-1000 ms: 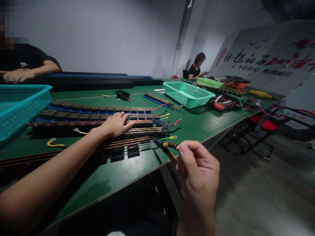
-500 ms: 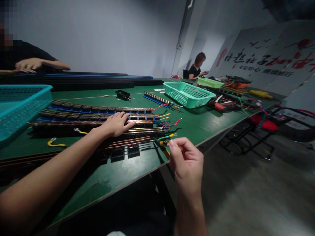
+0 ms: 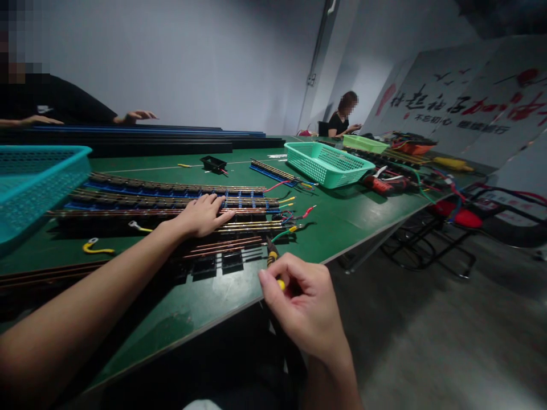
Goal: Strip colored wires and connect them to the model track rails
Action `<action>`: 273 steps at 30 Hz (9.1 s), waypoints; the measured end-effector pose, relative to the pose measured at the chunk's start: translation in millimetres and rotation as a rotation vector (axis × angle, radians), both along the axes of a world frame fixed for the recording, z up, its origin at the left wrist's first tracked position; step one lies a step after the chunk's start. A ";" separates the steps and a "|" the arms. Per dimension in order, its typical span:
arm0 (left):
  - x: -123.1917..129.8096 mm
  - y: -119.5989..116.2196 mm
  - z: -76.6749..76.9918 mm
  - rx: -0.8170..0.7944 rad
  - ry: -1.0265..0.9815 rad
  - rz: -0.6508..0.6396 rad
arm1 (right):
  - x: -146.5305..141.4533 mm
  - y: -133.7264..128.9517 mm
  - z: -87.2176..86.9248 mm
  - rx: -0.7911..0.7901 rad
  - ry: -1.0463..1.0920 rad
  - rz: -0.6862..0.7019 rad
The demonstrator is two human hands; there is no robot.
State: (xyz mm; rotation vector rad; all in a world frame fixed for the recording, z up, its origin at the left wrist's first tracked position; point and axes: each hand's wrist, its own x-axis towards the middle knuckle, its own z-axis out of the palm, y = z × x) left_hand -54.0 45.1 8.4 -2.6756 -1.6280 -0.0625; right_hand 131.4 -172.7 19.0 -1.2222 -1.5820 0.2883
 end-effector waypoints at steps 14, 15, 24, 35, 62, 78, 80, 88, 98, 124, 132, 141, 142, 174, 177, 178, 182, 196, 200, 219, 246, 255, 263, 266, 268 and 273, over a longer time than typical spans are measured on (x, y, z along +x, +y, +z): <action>-0.4 -0.5 0.3 0.003 0.000 0.000 | 1.6 -0.5 -1.7 -0.011 0.106 -0.076; -0.5 -0.5 0.2 0.003 -0.001 0.000 | 1.6 0.5 -2.7 -0.011 0.180 -0.104; 0.9 -2.1 1.5 0.004 0.010 0.016 | 5.4 13.2 -12.8 -0.028 0.750 -0.133; 0.5 -3.8 2.5 0.009 0.004 0.010 | 20.4 19.5 -9.9 -0.078 1.246 -0.219; -1.1 -2.0 0.7 0.014 0.006 -0.010 | 10.6 102.7 45.0 0.470 0.829 -0.170; -0.8 -1.7 0.9 -0.008 -0.008 0.002 | 30.3 207.3 -2.3 0.301 0.597 -0.178; -1.0 -2.0 1.0 -0.004 -0.010 -0.002 | 30.7 209.3 -3.8 0.287 0.570 -0.189; -0.7 -2.6 1.4 0.008 -0.006 -0.009 | 30.0 209.1 -8.2 0.246 0.545 -0.279; -0.7 -3.6 1.3 0.018 -0.009 -0.002 | 12.2 186.5 -12.6 0.215 -0.121 -0.271; -0.2 -3.6 0.9 0.030 -0.009 -0.010 | 13.7 183.6 -19.0 0.140 -0.423 -0.049; -0.3 -2.6 0.3 0.027 -0.014 -0.011 | 12.1 182.9 -13.7 0.212 -0.157 -0.222; -1.1 -1.2 -0.6 0.018 -0.010 -0.014 | 24.9 195.1 -13.9 0.223 0.239 -0.451; -0.9 -1.1 -0.6 0.017 -0.006 -0.013 | 26.2 196.6 -14.4 0.231 0.291 -0.461; -1.0 -3.2 1.2 0.012 0.006 -0.005 | 25.0 151.7 -15.1 0.477 0.270 -0.697; -1.3 -2.6 0.6 0.016 0.001 -0.008 | 27.8 151.9 -19.4 0.523 0.270 -0.729; -1.4 -2.3 0.3 0.018 0.000 -0.008 | 28.3 151.6 -19.9 0.532 0.269 -0.726; -1.4 -1.7 -0.3 0.019 -0.002 -0.007 | 26.8 150.8 -21.2 0.488 0.237 -0.740; -1.6 -0.2 -3.0 0.027 -0.021 -0.011 | 15.8 145.7 -28.1 0.384 -0.096 -0.599; -1.1 -0.6 -2.8 0.024 -0.026 -0.004 | 19.8 145.4 -33.1 0.324 -0.261 -0.395; -0.3 -1.8 -0.9 0.025 -0.013 0.000 | 19.1 142.7 -35.5 0.335 -0.322 -0.328; -1.0 -2.1 1.0 0.011 -0.007 -0.003 | 36.3 154.4 -30.2 0.395 0.558 -0.608; -1.5 -2.6 1.2 0.003 -0.003 -0.007 | 4.0 111.7 -20.0 0.545 0.279 -0.647; -1.0 -3.2 1.7 0.006 0.018 0.002 | 0.9 95.0 -25.9 0.503 0.544 -0.571; -0.9 -2.8 1.2 0.009 0.015 0.001 | 2.1 99.9 -27.6 0.479 0.568 -0.548; -0.8 -2.2 0.8 0.005 0.010 0.001 | 0.7 101.9 -28.7 0.467 0.538 -0.552; -1.1 -0.5 -0.8 0.012 -0.001 -0.005 | -9.1 98.5 -35.3 0.437 0.304 -0.541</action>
